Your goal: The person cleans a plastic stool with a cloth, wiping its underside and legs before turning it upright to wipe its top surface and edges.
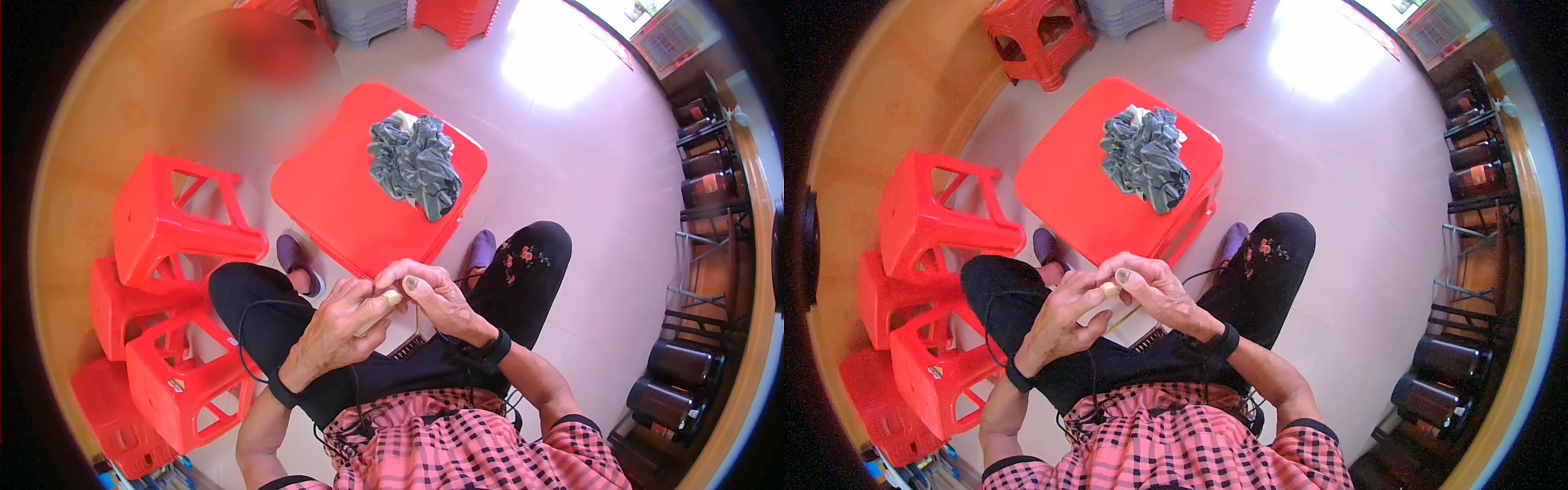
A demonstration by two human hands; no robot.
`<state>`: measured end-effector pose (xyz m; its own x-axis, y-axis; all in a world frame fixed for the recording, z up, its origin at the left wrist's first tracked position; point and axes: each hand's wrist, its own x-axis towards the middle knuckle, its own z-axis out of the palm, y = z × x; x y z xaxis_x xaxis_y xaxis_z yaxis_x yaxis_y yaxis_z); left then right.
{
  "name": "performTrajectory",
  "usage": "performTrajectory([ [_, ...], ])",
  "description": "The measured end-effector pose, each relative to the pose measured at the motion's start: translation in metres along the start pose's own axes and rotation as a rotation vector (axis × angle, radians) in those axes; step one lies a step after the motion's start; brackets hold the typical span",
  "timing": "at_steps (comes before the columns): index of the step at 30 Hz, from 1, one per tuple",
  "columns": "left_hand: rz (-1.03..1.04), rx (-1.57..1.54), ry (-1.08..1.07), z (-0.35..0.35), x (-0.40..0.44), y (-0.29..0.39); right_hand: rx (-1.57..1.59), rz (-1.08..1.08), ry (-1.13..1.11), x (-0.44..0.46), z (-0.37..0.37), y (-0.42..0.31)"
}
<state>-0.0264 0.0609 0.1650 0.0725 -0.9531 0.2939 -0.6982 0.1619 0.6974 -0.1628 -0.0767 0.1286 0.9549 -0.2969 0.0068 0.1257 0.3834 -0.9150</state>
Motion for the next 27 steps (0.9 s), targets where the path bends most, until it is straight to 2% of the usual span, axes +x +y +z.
performTrajectory([
  [2, -0.011, -0.023, 0.01, 0.0, 0.001, 0.002, -0.082, -0.073, 0.02, 0.002, 0.0, -0.002],
  [4, -0.026, -0.044, 0.023, 0.0, 0.001, 0.002, -0.244, -0.278, 0.01, 0.004, 0.002, -0.006],
  [8, -0.035, -0.129, 0.025, 0.005, 0.001, -0.001, -0.365, -0.241, -0.011, 0.001, 0.003, -0.011],
  [11, -0.048, -0.12, -0.009, 0.007, 0.0, -0.003, -0.538, -0.316, -0.013, 0.003, 0.006, -0.016],
  [13, -0.035, -0.099, -0.02, 0.01, 0.002, -0.005, -0.842, -0.477, -0.021, 0.007, 0.012, -0.02],
  [14, -0.044, -0.076, -0.047, 0.012, 0.0, -0.008, -0.973, -0.491, -0.029, 0.007, 0.019, -0.024],
  [15, -0.049, -0.051, -0.072, 0.015, -0.002, -0.011, -1.026, -0.567, -0.007, 0.009, 0.022, -0.025],
  [16, -0.143, -0.05, -0.098, 0.02, -0.008, -0.014, -1.068, -0.591, -0.005, 0.009, 0.023, -0.026],
  [17, -0.124, -0.033, -0.043, 0.018, -0.007, -0.011, -1.114, -0.617, -0.001, 0.01, 0.024, -0.027],
  [19, -0.179, -0.141, -0.045, 0.016, -0.008, -0.009, -1.156, -0.488, -0.098, 0.008, 0.026, -0.033],
  [21, -0.183, -0.237, 0.011, 0.016, -0.015, -0.011, -1.175, -0.45, -0.158, 0.011, 0.034, -0.033],
  [23, -0.127, -0.129, -0.072, 0.015, -0.015, -0.014, -1.207, -0.506, -0.181, 0.012, 0.044, -0.036],
  [24, -0.141, -0.086, -0.022, 0.024, -0.02, -0.021, -1.199, -0.538, -0.18, 0.013, 0.049, -0.035],
  [27, -0.185, -0.148, -0.043, 0.027, -0.023, -0.023, -1.215, -0.586, -0.227, 0.02, 0.059, -0.019],
])
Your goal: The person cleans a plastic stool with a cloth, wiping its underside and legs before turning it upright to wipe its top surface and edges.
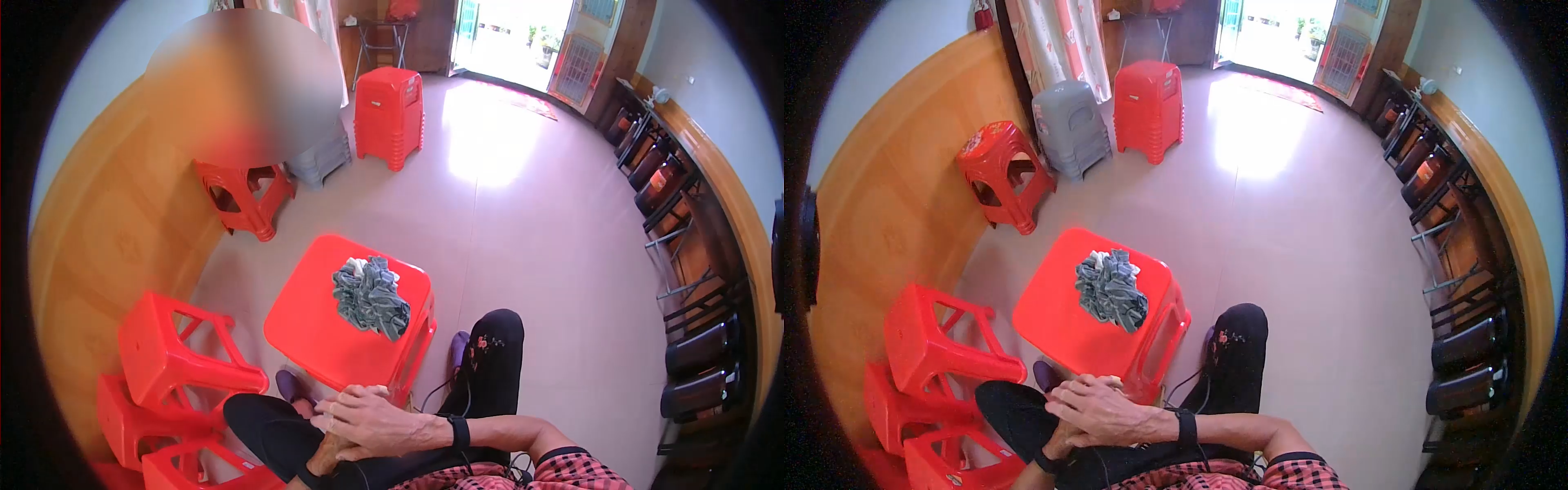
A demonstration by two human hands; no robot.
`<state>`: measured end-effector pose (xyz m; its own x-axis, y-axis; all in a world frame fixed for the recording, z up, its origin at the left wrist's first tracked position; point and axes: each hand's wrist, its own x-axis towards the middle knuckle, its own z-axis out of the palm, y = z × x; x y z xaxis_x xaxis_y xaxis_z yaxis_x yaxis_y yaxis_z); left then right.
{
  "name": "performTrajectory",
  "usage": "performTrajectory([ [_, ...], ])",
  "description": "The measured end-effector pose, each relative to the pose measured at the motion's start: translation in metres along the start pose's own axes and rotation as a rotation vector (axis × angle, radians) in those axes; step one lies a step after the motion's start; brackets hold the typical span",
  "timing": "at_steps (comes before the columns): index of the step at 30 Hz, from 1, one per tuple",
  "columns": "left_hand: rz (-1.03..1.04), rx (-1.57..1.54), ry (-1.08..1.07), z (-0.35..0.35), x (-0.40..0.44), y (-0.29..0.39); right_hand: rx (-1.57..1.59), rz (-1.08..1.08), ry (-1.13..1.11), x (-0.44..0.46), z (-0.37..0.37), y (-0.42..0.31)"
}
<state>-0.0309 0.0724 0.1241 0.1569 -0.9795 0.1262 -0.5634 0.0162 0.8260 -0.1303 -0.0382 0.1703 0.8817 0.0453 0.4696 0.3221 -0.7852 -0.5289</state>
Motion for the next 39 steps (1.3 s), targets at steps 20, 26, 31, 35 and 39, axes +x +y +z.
performTrajectory([
  [20, -0.04, 0.53, 0.586, -0.089, 0.063, -0.042, -0.403, 0.444, -0.054, 0.022, -0.079, 0.145],
  [26, -0.188, 0.843, 0.647, -0.103, 0.083, -0.108, -0.432, 0.409, -0.081, 0.019, -0.067, 0.157],
  [31, -0.396, 0.484, 0.563, -0.095, 0.088, -0.124, -0.402, 0.372, -0.096, 0.026, -0.066, 0.171],
  [35, -0.244, 0.438, 0.615, -0.086, 0.083, -0.147, -0.413, 0.416, -0.14, 0.047, -0.063, 0.191],
  [39, -0.285, 0.407, 0.573, -0.089, 0.083, -0.144, -0.474, 0.476, -0.105, 0.086, -0.055, 0.224],
])
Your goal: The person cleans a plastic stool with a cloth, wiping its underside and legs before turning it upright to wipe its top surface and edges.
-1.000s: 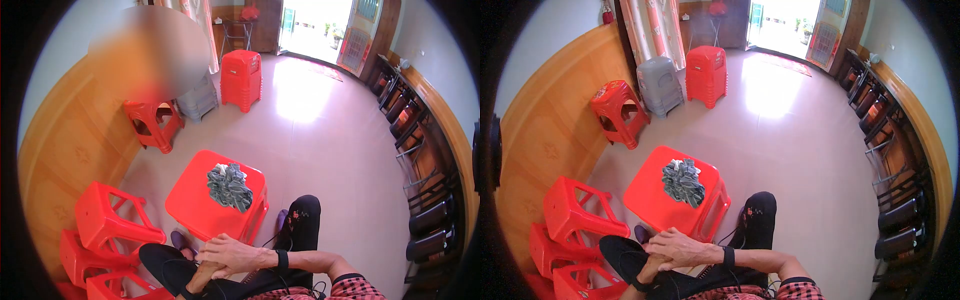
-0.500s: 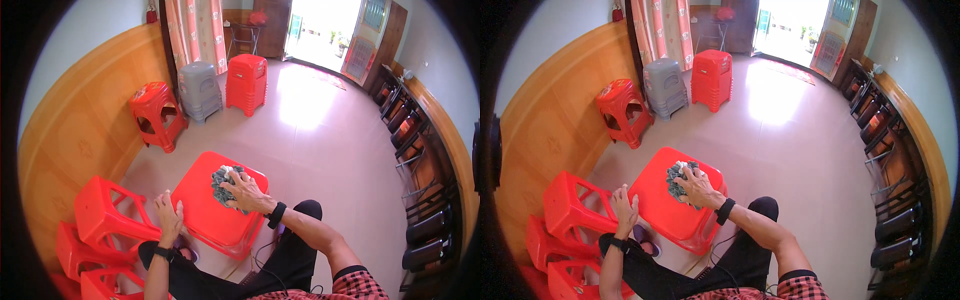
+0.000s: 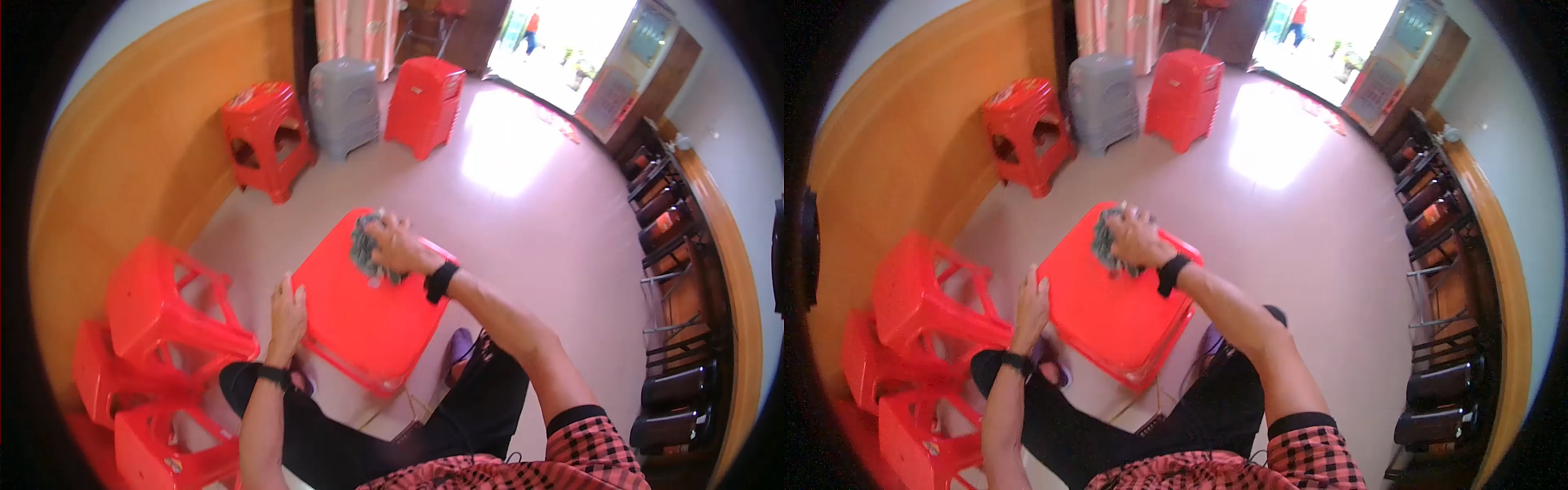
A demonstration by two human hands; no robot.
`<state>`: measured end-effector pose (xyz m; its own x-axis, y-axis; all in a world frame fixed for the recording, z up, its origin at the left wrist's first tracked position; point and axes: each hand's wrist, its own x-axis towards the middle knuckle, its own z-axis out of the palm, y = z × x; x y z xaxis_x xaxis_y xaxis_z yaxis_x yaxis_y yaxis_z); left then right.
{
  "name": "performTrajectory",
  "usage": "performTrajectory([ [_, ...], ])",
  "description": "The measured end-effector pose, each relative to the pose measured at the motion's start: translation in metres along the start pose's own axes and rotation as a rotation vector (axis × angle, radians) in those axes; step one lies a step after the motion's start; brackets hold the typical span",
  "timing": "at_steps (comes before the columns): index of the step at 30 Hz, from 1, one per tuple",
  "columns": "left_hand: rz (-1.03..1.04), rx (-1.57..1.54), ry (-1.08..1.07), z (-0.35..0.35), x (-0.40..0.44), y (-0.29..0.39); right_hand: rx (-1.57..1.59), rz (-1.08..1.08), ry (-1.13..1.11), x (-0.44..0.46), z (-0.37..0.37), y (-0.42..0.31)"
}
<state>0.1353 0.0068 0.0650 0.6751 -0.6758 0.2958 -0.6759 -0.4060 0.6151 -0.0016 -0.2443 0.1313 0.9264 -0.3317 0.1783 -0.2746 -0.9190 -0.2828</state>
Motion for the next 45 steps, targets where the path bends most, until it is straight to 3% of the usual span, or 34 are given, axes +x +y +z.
performTrajectory([
  [1, -0.003, -0.03, 0.025, -0.002, 0.001, 0.008, -0.002, 0.089, -0.048, 0.014, -0.006, -0.008],
  [5, -0.05, -0.053, 0.013, -0.003, -0.004, 0.009, -0.014, 0.064, -0.015, 0.05, 0.028, -0.019],
  [7, -0.036, -0.081, 0.06, 0.013, 0.0, -0.007, -0.518, -0.197, -0.265, 0.056, 0.024, -0.055],
  [8, 0.033, -0.065, 0.124, 0.033, -0.001, -0.033, -0.346, -0.122, 0.01, 0.057, 0.061, -0.056],
  [9, 0.112, -0.057, 0.186, 0.05, -0.003, -0.059, -0.267, -0.072, 0.034, 0.05, 0.06, -0.078],
  [10, 0.03, -0.166, 0.228, 0.055, -0.005, -0.069, -0.347, -0.047, -0.052, 0.038, 0.043, -0.102],
  [11, -0.06, -0.271, 0.263, 0.062, -0.001, -0.069, -0.312, -0.196, 0.061, 0.024, 0.045, -0.109],
  [13, -0.151, -0.538, 0.049, 0.021, 0.001, -0.028, 0.048, -0.365, 0.161, 0.005, 0.066, -0.114],
  [16, -0.047, -0.422, 0.072, 0.007, 0.001, -0.027, 0.298, -0.27, 0.036, -0.055, 0.034, -0.128],
  [19, -0.007, -0.192, 0.193, 0.009, 0.015, -0.02, 0.363, -0.43, 0.003, -0.095, 0.013, -0.112],
  [22, -0.042, -0.185, 0.024, 0.003, 0.03, -0.011, 0.403, -0.466, -0.11, -0.119, -0.006, -0.105],
  [23, -0.042, -0.192, 0.02, 0.008, 0.035, -0.017, 0.399, -0.46, -0.114, -0.117, -0.006, -0.103],
  [25, -0.344, -0.435, 0.05, 0.02, 0.04, -0.028, 0.401, -0.496, -0.157, -0.108, -0.003, -0.099],
  [27, -0.295, -0.469, 0.07, 0.016, 0.032, -0.023, 0.424, -0.46, -0.232, -0.086, -0.008, -0.098],
  [32, -0.243, -0.476, 0.157, 0.02, 0.029, -0.042, 0.083, -0.478, -0.053, 0.008, 0.028, -0.09],
  [34, -0.324, -0.957, -0.01, 0.016, 0.026, -0.032, 0.061, -0.519, 0.002, 0.047, 0.047, -0.084],
  [35, -0.332, -0.96, -0.007, 0.024, 0.025, -0.035, 0.04, -0.556, 0.069, 0.062, 0.052, -0.081],
  [36, -0.194, -0.716, 0.187, 0.034, 0.025, -0.04, 0.043, -0.558, 0.063, 0.074, 0.052, -0.08],
  [37, -0.053, -0.462, 0.37, 0.041, 0.024, -0.046, 0.028, -0.419, -0.015, 0.086, 0.05, -0.078],
  [38, -0.057, -0.461, 0.371, 0.035, 0.023, -0.041, 0.01, -0.281, -0.091, 0.095, 0.048, -0.075],
  [40, -0.253, -0.532, 0.152, 0.017, 0.02, -0.021, 0.002, -0.241, -0.071, 0.104, 0.04, -0.063],
  [45, -0.322, -0.598, -0.001, 0.021, 0.026, -0.038, 0.088, -0.045, 0.07, 0.098, 0.021, -0.022],
])
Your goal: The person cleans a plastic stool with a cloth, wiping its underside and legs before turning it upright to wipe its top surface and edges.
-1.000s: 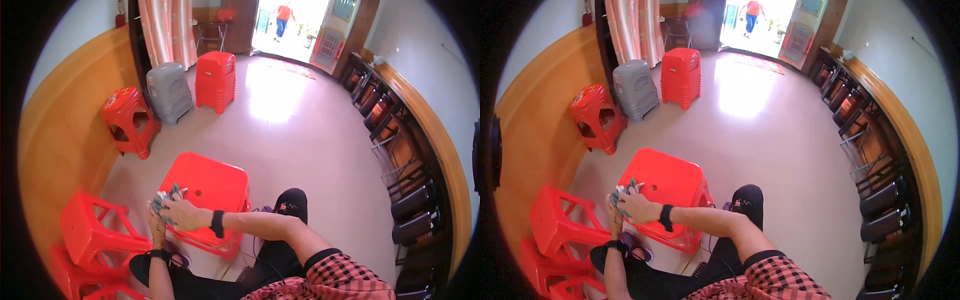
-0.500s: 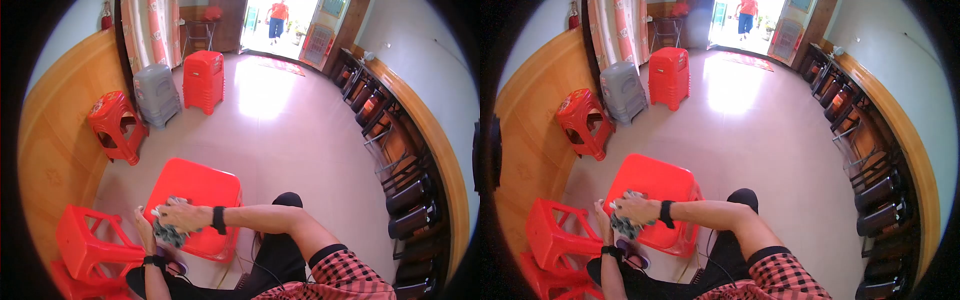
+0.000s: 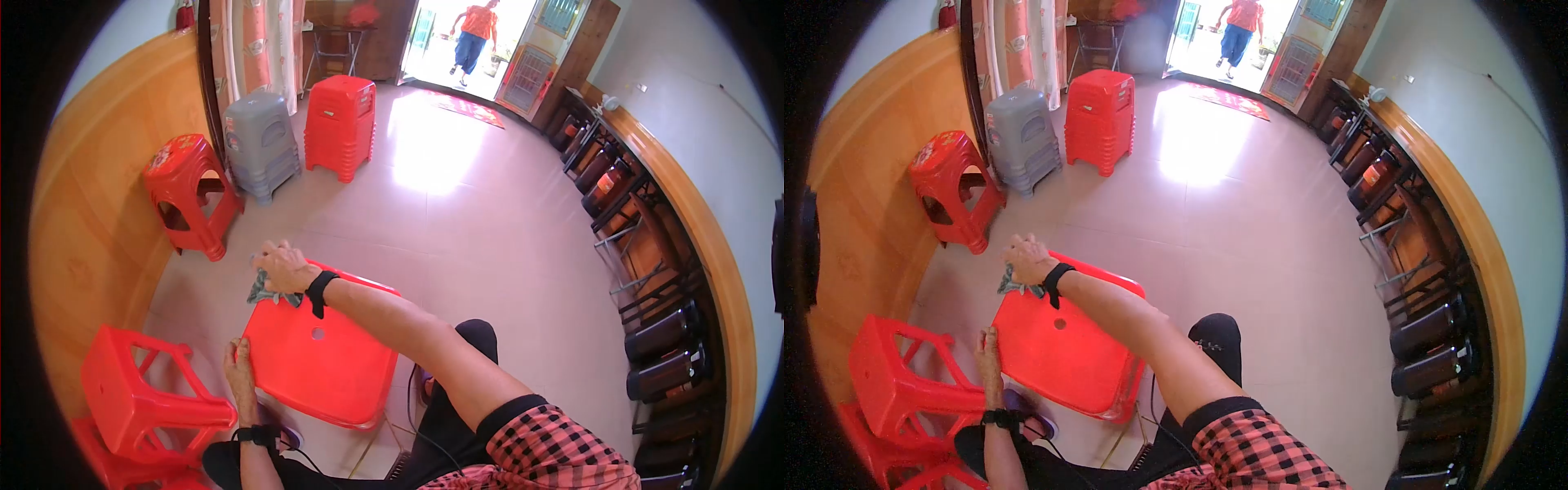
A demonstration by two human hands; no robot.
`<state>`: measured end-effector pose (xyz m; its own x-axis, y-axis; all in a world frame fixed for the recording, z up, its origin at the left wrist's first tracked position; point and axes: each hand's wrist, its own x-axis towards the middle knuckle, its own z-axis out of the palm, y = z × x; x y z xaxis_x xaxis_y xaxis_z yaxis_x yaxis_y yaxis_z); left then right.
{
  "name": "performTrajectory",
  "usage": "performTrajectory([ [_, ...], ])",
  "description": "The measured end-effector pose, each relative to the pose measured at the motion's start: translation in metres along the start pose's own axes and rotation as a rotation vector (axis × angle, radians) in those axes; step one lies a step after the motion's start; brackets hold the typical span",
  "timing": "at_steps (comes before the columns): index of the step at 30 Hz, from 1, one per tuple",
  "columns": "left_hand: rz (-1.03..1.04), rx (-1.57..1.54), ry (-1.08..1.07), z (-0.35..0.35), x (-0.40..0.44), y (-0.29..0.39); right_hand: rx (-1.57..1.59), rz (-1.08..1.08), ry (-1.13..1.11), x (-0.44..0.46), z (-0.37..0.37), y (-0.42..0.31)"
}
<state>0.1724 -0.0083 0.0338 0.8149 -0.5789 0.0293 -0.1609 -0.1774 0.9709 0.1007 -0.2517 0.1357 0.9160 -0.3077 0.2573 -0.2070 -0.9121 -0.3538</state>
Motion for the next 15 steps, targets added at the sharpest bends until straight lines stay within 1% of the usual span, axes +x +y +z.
performTrajectory([
  [1, -0.089, -0.093, -0.048, -0.001, 0.0, 0.003, -0.001, 0.002, 0.005, -0.003, -0.005, 0.007],
  [3, -0.109, -0.12, -0.033, 0.002, -0.002, 0.01, -0.04, 0.19, 0.0, -0.014, -0.02, 0.018],
  [4, -0.132, -0.15, -0.019, 0.003, -0.004, 0.014, -0.041, 0.193, 0.007, -0.02, -0.028, 0.024],
  [5, -0.124, -0.15, -0.025, 0.008, -0.004, 0.015, -0.004, 0.254, -0.039, -0.028, -0.035, 0.033],
  [6, -0.104, -0.207, 0.078, 0.013, -0.005, 0.016, 0.033, 0.316, -0.085, -0.036, -0.041, 0.044],
  [7, -0.085, -0.264, 0.18, 0.018, -0.007, 0.015, 0.029, 0.321, -0.078, -0.046, -0.047, 0.056],
  [9, -0.05, -0.279, 0.129, 0.016, -0.01, 0.022, 0.213, 0.363, -0.271, -0.068, -0.058, 0.077],
  [10, -0.018, -0.291, 0.088, 0.014, -0.011, 0.023, 0.211, 0.367, -0.266, -0.083, -0.065, 0.082],
  [13, 0.016, -0.302, 0.058, 0.012, -0.006, 0.011, 0.164, 0.364, -0.27, -0.132, -0.08, 0.087],
  [15, 0.019, -0.291, 0.065, 0.011, -0.002, 0.006, 0.042, 0.357, -0.109, -0.163, -0.078, 0.089],
])
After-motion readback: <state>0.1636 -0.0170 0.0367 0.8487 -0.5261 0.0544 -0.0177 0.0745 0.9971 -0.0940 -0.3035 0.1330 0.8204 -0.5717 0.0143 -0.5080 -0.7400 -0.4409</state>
